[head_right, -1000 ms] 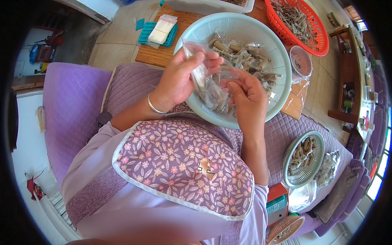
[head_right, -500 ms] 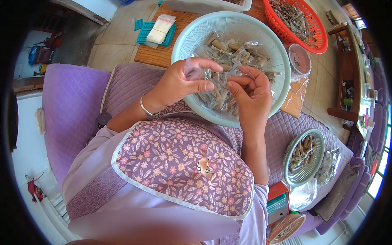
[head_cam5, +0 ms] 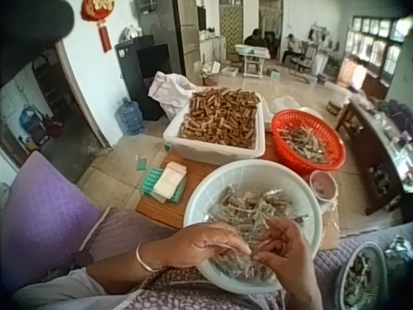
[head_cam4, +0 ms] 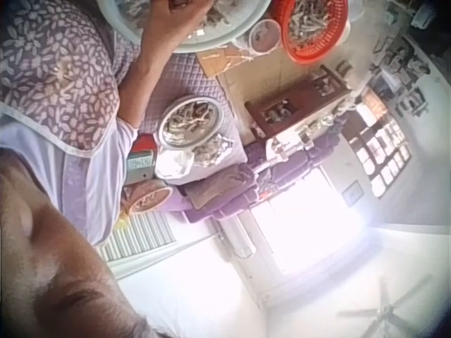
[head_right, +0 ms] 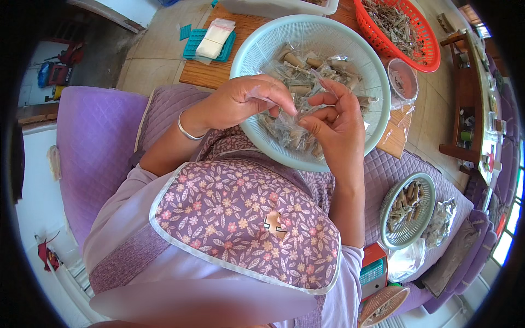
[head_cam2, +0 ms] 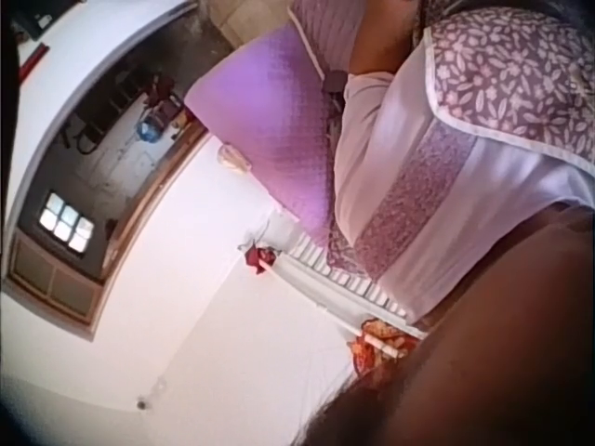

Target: The person is manually portioning dried goods into small plastic bags.

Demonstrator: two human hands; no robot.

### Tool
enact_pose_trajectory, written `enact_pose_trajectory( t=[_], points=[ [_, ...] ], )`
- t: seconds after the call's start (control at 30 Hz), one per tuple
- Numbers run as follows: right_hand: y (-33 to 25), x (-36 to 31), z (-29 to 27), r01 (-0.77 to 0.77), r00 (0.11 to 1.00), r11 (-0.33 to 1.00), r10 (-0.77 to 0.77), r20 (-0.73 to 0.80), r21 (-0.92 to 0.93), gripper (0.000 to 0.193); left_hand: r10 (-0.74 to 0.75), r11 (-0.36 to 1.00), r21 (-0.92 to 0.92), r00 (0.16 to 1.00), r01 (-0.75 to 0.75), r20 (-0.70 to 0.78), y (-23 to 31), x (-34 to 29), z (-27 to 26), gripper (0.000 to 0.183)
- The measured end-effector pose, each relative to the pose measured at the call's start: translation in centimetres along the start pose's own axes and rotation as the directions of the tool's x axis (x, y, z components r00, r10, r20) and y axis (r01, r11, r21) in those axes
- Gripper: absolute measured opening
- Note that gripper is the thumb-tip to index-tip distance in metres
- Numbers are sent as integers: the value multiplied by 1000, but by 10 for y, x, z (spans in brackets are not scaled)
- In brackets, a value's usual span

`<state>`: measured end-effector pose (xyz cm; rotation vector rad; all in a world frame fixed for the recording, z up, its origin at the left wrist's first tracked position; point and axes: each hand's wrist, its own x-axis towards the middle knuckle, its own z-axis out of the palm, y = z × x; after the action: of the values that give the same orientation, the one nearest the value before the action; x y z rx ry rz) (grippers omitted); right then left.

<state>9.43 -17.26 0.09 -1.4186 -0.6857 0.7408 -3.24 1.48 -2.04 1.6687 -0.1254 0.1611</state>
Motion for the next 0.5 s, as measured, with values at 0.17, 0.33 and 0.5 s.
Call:
enact_pose_trajectory(
  t=[0.17, 0.33, 0.5],
  points=[
    [-3, 1, -2, -43, 996, 998, 39, 77, 49, 60, 104, 970, 218, 994, -111, 43, 1, 5, 1, 14],
    [10, -1, 5, 233, 970, 970, -237, -50, -70, 41, 77, 940, 342, 985, -20, -152, 1, 3, 12, 13],
    [5, -13, 13, 427, 886, 623, -432, 167, -656, 23, 124, 874, 487, 966, 1, -225, 4, -2, 19, 17]
  ],
)
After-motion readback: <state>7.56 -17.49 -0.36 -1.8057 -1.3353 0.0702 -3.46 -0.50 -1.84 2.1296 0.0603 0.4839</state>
